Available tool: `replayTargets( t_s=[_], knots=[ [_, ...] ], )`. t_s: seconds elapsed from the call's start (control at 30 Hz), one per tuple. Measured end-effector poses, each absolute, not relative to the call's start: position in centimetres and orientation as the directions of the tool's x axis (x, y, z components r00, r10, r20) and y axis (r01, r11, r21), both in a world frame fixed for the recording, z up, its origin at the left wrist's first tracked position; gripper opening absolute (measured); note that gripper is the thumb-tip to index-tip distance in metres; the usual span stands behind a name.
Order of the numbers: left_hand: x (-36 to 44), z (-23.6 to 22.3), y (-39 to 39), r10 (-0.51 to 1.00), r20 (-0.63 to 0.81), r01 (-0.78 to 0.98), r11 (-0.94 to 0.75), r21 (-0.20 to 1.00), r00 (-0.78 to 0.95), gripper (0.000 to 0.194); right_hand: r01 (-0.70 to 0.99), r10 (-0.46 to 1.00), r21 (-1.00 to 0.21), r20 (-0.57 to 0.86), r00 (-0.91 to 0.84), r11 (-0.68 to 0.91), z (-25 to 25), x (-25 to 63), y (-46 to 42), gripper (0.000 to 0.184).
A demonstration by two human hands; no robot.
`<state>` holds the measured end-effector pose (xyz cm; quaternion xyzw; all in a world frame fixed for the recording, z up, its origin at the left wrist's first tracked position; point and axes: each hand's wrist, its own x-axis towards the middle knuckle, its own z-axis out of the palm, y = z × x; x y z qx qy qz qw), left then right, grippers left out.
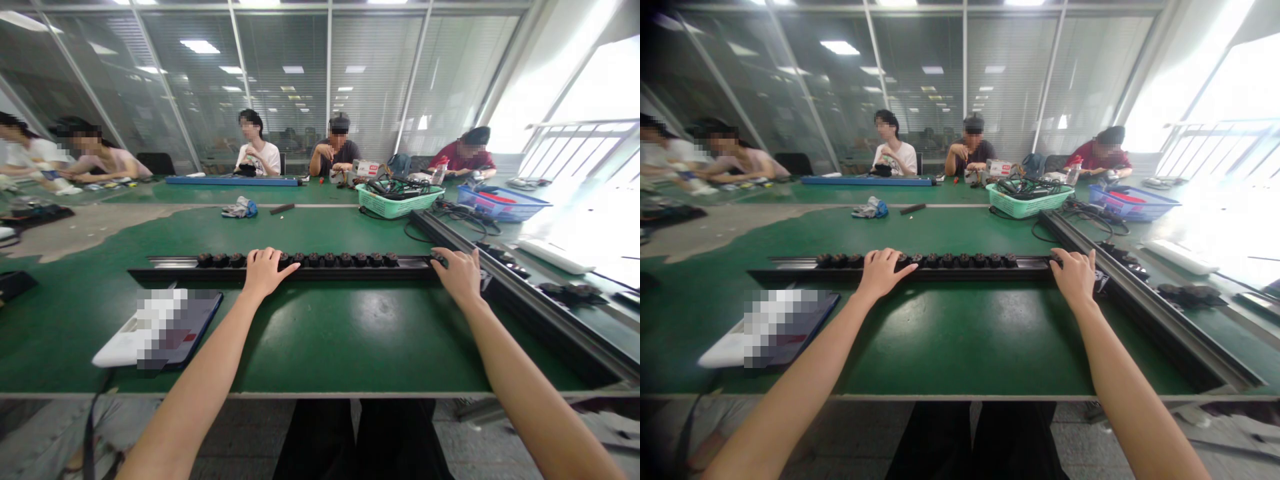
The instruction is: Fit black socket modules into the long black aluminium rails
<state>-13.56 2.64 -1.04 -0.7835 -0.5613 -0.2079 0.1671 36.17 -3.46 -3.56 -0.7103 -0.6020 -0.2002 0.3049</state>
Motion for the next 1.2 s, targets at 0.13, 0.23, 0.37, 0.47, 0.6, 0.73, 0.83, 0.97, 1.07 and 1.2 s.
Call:
replayTargets(
  t_s=[0.13,0.23,0.37,0.47,0.6,0.73,0.83,0.97,1.07,1.2],
  knots=[
    [-13.5,-1.0,2.6,0.814,0.508,0.948,-0.319,-0.012,0.281,0.072,0.979,0.736,-0.196,0.655,0.172,-0.054,-3.3,36.0,-3.9,0.037],
    [-13.6,-1.1,2.7,0.814,0.510,0.948,-0.317,-0.014,0.280,0.072,0.983,0.742,-0.178,0.652,0.158,-0.052,-3.3,35.9,-4.0,0.035],
    [-13.6,-1.1,2.7,0.814,0.509,0.949,-0.316,-0.019,0.281,0.073,0.988,0.760,-0.138,0.634,0.145,-0.073,-3.4,36.0,-3.9,0.034],
    [-13.6,-1.1,2.7,0.812,0.510,0.946,-0.323,-0.014,0.284,0.074,0.988,0.772,-0.128,0.618,0.148,-0.087,-3.4,36.2,-3.9,0.036],
    [-13.6,-1.0,2.7,0.811,0.508,0.947,-0.319,-0.028,0.288,0.073,0.989,0.774,-0.116,0.616,0.148,-0.096,-3.5,36.6,-3.8,0.037],
    [-13.6,-1.0,2.7,0.814,0.504,0.948,-0.316,-0.032,0.288,0.074,0.989,0.768,-0.108,0.623,0.147,-0.102,-3.7,37.0,-3.7,0.039],
    [-13.6,-1.0,2.6,0.814,0.504,0.947,-0.321,-0.024,0.289,0.074,0.986,0.761,-0.122,0.627,0.165,-0.113,-3.9,37.3,-3.6,0.040],
    [-13.6,-1.0,2.6,0.813,0.507,0.947,-0.321,-0.023,0.288,0.075,0.983,0.764,-0.135,0.619,0.182,-0.125,-4.0,37.6,-3.6,0.040],
    [-13.5,-1.0,2.5,0.814,0.507,0.950,-0.311,-0.033,0.284,0.075,0.982,0.774,-0.126,0.605,0.188,-0.140,-4.0,37.8,-3.7,0.039],
    [-13.5,-1.0,2.6,0.812,0.512,0.951,-0.307,-0.035,0.281,0.074,0.981,0.781,-0.123,0.593,0.196,-0.153,-4.0,38.2,-3.7,0.039]
  ],
)
